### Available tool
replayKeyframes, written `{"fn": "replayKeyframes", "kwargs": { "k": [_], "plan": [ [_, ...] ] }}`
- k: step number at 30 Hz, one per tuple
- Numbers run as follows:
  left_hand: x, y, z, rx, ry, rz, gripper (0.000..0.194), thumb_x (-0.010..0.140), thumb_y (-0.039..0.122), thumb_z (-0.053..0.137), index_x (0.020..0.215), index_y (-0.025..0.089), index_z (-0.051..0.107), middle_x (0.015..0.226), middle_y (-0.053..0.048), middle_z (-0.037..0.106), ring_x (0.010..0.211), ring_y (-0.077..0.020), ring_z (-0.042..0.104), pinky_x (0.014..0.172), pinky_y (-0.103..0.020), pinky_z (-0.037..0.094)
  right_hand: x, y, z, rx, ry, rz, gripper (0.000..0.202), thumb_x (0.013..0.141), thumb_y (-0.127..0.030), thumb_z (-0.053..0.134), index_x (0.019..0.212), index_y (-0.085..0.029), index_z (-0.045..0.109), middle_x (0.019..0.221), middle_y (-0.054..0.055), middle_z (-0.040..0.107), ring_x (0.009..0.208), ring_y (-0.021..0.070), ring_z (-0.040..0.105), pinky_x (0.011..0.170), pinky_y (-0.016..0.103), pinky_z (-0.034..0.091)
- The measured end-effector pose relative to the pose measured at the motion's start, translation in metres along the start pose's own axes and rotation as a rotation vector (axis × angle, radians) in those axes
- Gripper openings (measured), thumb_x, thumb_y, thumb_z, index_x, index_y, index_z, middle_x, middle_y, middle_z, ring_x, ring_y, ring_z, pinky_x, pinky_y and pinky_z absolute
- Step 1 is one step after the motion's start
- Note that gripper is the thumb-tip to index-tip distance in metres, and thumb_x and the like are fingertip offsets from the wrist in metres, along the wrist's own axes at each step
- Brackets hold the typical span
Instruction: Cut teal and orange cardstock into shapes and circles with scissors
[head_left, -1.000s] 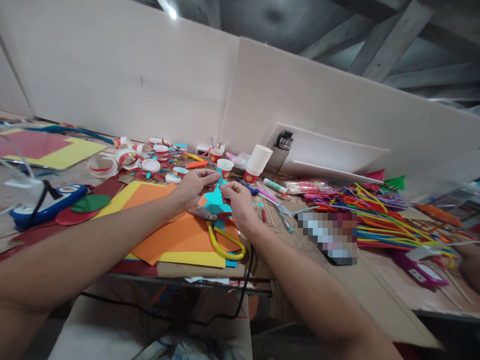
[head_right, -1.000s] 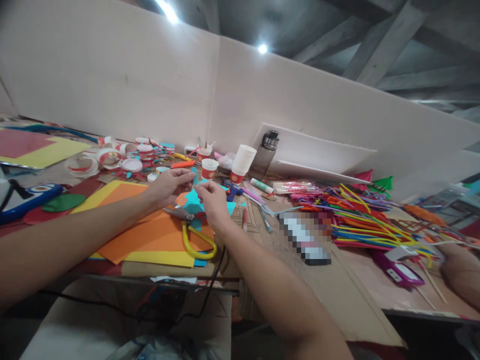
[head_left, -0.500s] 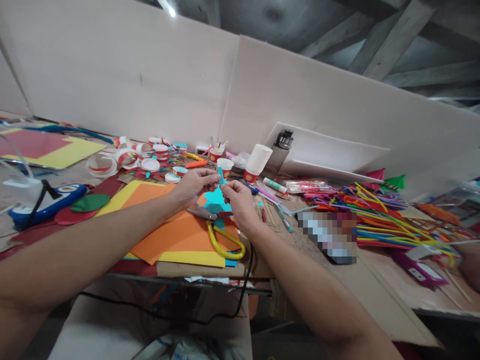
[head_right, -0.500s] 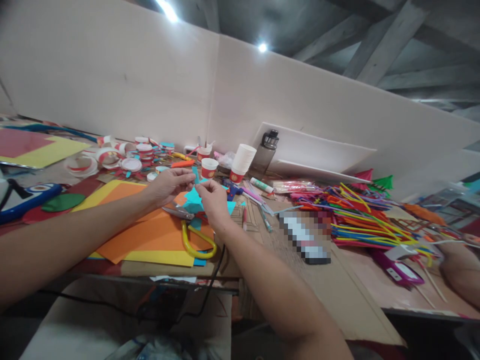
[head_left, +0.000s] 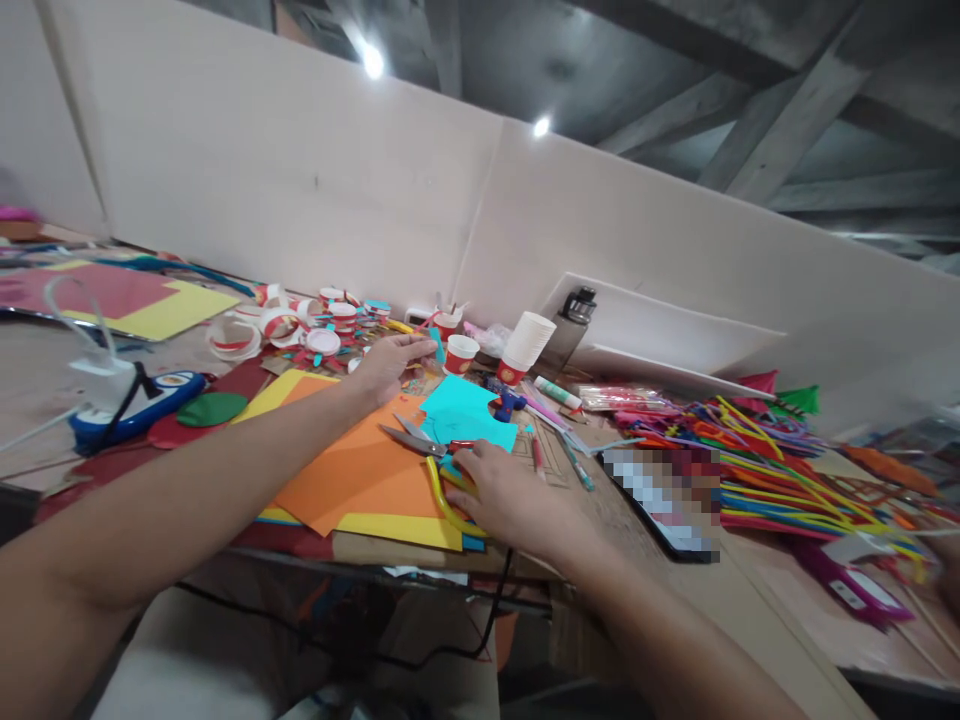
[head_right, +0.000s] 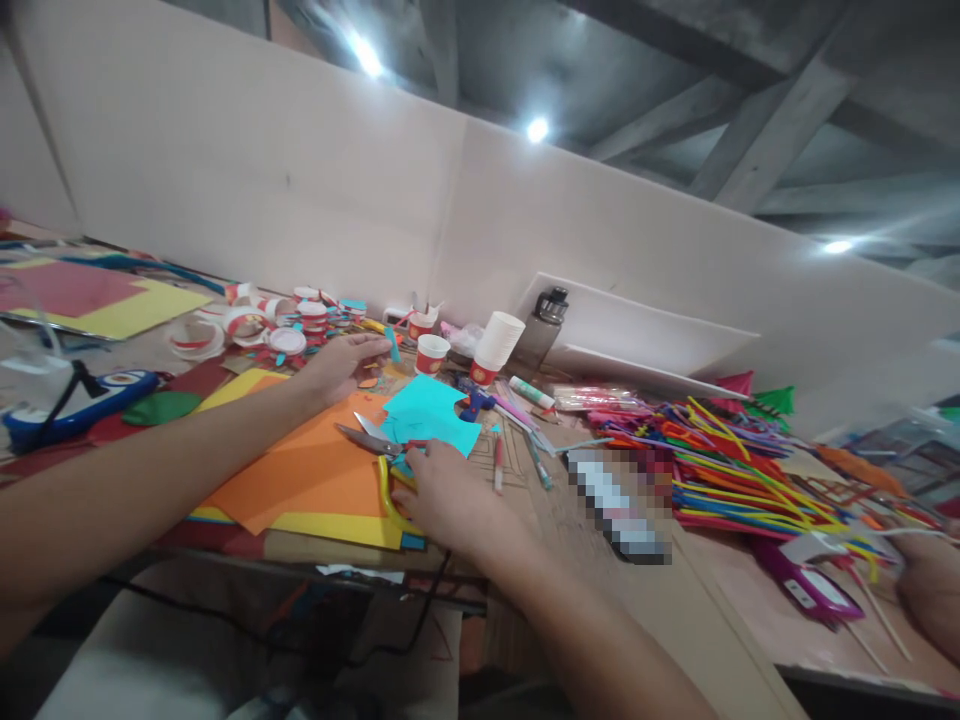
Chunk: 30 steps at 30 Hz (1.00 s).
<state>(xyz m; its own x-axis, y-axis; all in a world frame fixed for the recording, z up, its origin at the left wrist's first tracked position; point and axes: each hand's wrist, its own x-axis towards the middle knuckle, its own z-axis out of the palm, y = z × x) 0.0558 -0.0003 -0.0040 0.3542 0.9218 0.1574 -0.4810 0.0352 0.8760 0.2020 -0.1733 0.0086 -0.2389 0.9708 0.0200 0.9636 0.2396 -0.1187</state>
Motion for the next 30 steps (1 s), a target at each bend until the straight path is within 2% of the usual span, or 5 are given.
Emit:
{"fn": "replayKeyframes", "kwargs": {
  "k": [6,11,16,20,30],
  "plan": [
    [0.005,0.004,-0.003,-0.052,-0.005,0.022,0.022,0.059,0.024,0.079,0.068,0.011,0.064,0.059,0.001,0.055,0.052,-0.0046,0.047,0.048,-0.017,0.035,0.003,0.000,0.001,0.095,0.015,-0.004,0.017,0.086,-0.024,0.054,0.098,-0.019,0.065,0.101,0.011,0.065,0.089,0.0219,0.060,0.073,0.032,0.042],
    [0.001,0.001,0.003,-0.156,-0.058,0.005,0.021,0.059,0.021,0.079,0.068,0.012,0.063,0.059,0.002,0.055,0.051,-0.0042,0.046,0.046,-0.016,0.033,0.035,0.008,-0.007,0.514,0.417,0.068,0.022,0.086,-0.031,0.053,0.103,-0.019,0.060,0.086,0.004,0.062,0.075,0.0161,0.055,0.067,0.029,0.041],
    [-0.012,-0.012,0.016,-0.193,-0.122,-0.030,0.021,0.061,0.022,0.079,0.072,0.012,0.064,0.062,0.002,0.056,0.052,-0.0035,0.047,0.049,-0.017,0.036,0.075,0.014,-0.003,0.865,0.581,0.069,0.020,0.082,-0.040,0.055,0.087,-0.020,0.055,0.083,0.001,0.059,0.072,0.0139,0.052,0.064,0.027,0.041],
    [-0.020,-0.015,0.023,-0.132,-0.157,-0.021,0.020,0.063,0.023,0.078,0.070,0.012,0.063,0.060,0.003,0.054,0.052,-0.0044,0.047,0.051,-0.018,0.037,0.084,0.020,0.000,0.887,0.588,0.076,0.018,0.081,-0.034,0.054,0.070,-0.020,0.051,0.065,-0.002,0.052,0.064,0.0132,0.048,0.061,0.026,0.038],
    [-0.017,-0.006,0.010,0.312,-0.375,-0.048,0.018,0.067,0.027,0.075,0.069,0.013,0.064,0.061,-0.003,0.061,0.055,-0.0104,0.055,0.054,-0.023,0.041,0.060,0.030,-0.015,0.555,0.418,0.031,0.012,0.077,-0.021,0.054,0.065,-0.020,0.052,0.059,-0.003,0.050,0.059,0.0128,0.043,0.056,0.027,0.027]
  ]
}}
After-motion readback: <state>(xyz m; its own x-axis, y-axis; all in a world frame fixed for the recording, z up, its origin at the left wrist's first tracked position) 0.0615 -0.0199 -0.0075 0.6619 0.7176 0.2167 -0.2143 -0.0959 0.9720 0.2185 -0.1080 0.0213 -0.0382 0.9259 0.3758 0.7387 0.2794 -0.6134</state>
